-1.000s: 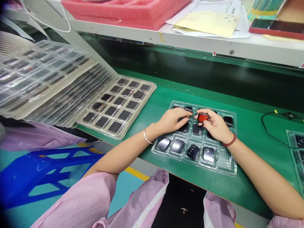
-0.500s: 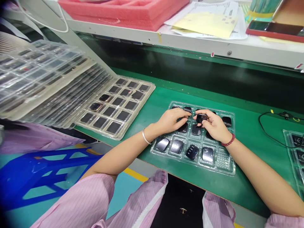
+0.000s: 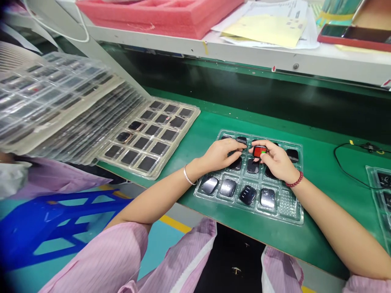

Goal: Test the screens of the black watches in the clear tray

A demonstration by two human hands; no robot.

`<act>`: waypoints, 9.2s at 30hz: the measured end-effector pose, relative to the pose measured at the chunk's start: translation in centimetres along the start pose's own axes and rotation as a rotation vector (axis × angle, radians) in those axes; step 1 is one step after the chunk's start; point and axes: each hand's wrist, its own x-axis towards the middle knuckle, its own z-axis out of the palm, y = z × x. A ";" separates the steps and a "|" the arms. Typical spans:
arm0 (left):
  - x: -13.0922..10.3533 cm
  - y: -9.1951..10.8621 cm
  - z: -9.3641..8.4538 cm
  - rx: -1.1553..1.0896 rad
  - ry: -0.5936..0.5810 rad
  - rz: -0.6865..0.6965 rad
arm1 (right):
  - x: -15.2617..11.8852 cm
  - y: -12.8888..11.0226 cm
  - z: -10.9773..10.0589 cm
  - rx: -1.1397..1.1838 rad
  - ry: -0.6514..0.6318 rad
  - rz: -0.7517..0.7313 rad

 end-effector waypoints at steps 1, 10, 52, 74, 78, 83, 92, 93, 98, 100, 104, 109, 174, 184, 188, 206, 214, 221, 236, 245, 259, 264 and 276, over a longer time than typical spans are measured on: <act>0.0 0.0 0.0 0.001 0.004 0.001 | 0.0 -0.1 0.0 0.003 -0.001 0.002; 0.1 0.0 0.0 0.001 0.001 -0.001 | -0.1 -0.3 0.0 0.037 0.031 0.051; 0.0 0.0 0.0 -0.016 0.001 -0.022 | 0.0 -0.5 0.3 0.056 0.028 -0.004; 0.0 -0.1 0.0 -0.016 0.001 -0.027 | 0.0 -0.6 0.2 0.047 0.004 -0.023; 0.0 0.0 -0.1 -0.017 0.003 -0.014 | 0.1 -0.7 0.3 0.056 0.016 0.001; 0.0 -0.1 -0.2 -0.021 0.010 -0.016 | 0.0 -0.8 0.4 0.038 0.023 0.014; 0.0 0.0 -0.3 -0.045 0.006 -0.010 | 0.0 -0.3 0.2 0.062 0.004 -0.054; 0.1 0.0 -0.3 -0.041 0.006 -0.011 | 0.1 -0.2 0.2 0.059 0.009 -0.070; 0.0 -0.1 -0.2 -0.030 0.002 -0.037 | 0.1 0.5 0.2 0.015 0.027 -0.076; 0.0 -0.1 -0.2 -0.034 0.001 -0.040 | 0.1 0.7 0.3 0.007 0.027 -0.084; 0.0 0.0 -0.3 -0.041 0.011 -0.037 | 0.0 0.6 0.3 -0.018 0.024 -0.088; 0.1 -0.1 -0.2 -0.051 0.027 -0.041 | 0.1 0.0 0.3 0.018 0.021 -0.067; -0.1 0.2 -0.3 -0.073 0.003 -0.055 | 0.5 0.9 -0.3 0.145 0.054 -0.001; -0.1 0.1 -0.3 -0.069 -0.010 -0.066 | 0.5 0.8 -0.2 0.144 0.048 -0.003; -0.1 0.1 -0.2 -0.067 -0.004 -0.066 | 0.5 0.8 -0.2 0.149 0.047 -0.002; -0.1 0.0 -0.2 -0.048 0.000 -0.045 | 0.5 0.5 -0.2 0.149 0.030 0.015; -0.2 -0.1 -0.1 -0.043 0.006 -0.037 | 0.5 0.6 -0.2 0.155 0.023 0.004; -0.2 -0.1 -0.1 -0.039 0.005 -0.014 | 0.4 0.6 -0.1 0.135 0.022 -0.002; -0.1 -0.2 0.0 -0.032 -0.007 -0.028 | 0.4 0.6 0.0 0.141 0.028 -0.009; -0.1 -0.1 -0.1 -0.032 -0.006 -0.019 | 0.4 0.4 0.0 0.101 0.019 0.002; -0.1 0.0 -0.1 -0.027 -0.011 -0.025 | 0.4 0.5 0.0 0.105 0.011 -0.003; -0.1 0.0 -0.1 -0.035 -0.016 -0.051 | 0.4 0.4 0.0 0.112 0.013 -0.007; -0.1 0.1 -0.2 -0.040 -0.018 -0.030 | 0.4 0.2 0.2 0.113 0.036 -0.011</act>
